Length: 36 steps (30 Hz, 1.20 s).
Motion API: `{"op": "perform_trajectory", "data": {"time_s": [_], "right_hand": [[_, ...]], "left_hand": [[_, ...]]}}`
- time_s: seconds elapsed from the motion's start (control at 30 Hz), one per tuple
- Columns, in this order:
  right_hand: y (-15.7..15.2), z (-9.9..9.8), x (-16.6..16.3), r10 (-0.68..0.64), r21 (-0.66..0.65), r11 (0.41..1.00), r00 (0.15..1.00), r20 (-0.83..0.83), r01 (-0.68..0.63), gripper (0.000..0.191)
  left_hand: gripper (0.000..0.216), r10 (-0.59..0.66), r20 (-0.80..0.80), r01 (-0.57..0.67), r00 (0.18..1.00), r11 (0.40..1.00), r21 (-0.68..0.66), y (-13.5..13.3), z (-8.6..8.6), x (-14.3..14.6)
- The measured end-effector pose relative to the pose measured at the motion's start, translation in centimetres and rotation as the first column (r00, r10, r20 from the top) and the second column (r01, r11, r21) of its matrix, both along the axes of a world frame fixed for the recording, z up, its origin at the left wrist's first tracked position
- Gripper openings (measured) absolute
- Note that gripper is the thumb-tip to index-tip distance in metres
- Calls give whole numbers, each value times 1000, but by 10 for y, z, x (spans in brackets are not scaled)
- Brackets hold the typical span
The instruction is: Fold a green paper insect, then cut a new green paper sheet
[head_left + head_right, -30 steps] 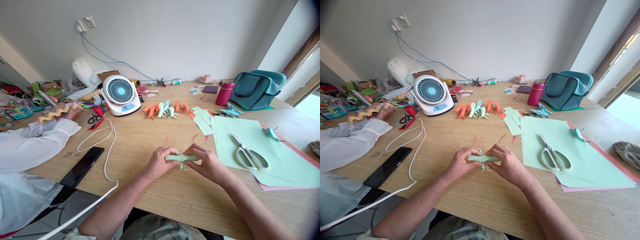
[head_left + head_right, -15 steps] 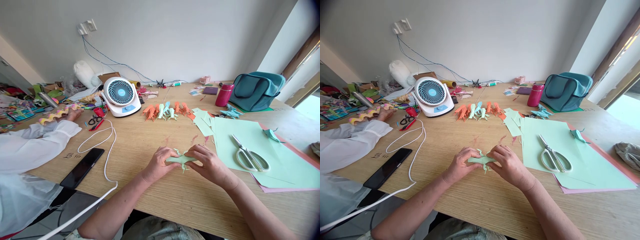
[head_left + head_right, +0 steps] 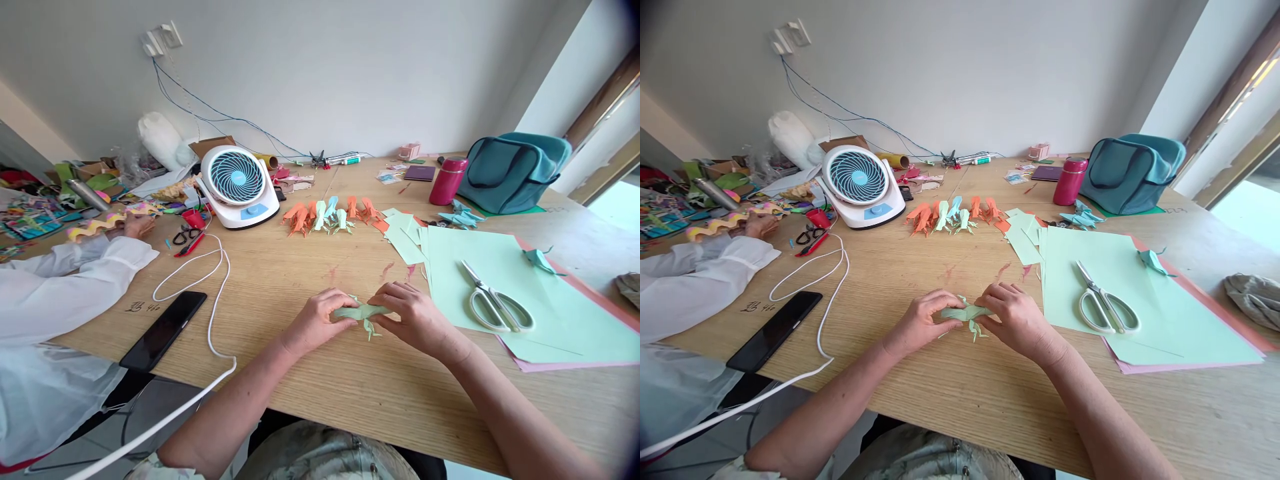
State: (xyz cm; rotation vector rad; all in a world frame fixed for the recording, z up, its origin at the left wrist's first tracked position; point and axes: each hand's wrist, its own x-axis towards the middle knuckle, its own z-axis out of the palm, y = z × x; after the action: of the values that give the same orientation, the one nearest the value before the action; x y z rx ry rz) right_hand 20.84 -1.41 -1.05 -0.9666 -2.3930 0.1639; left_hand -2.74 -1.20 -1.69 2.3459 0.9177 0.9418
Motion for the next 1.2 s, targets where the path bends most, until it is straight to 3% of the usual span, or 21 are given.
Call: {"op": "perform_trajectory", "data": {"time_s": [0.37,0.6,0.77,0.97,1.1,1.2], "right_hand": [[1,-2,-1,-7,1,1000,998,57,7,14],[6,1,7,-167,71,983,986,-17,168,57],[12,-5,13,-278,53,956,951,-135,287,51],[13,-10,9,-304,-18,952,941,-148,305,44],[13,-13,7,-295,-17,955,946,-132,295,44],[14,-13,9,-320,-21,947,938,-131,320,41]], "left_hand": [[25,160,-140,-145,977,983,110,-6,0,8],[26,237,-58,-237,970,971,21,-12,-5,18],[31,355,64,-351,933,934,-73,-10,-13,18],[28,460,155,-443,874,887,-131,-5,-19,24],[31,478,129,-453,869,873,-180,-3,-24,28],[22,458,121,-430,880,880,-203,-2,-23,25]]}}
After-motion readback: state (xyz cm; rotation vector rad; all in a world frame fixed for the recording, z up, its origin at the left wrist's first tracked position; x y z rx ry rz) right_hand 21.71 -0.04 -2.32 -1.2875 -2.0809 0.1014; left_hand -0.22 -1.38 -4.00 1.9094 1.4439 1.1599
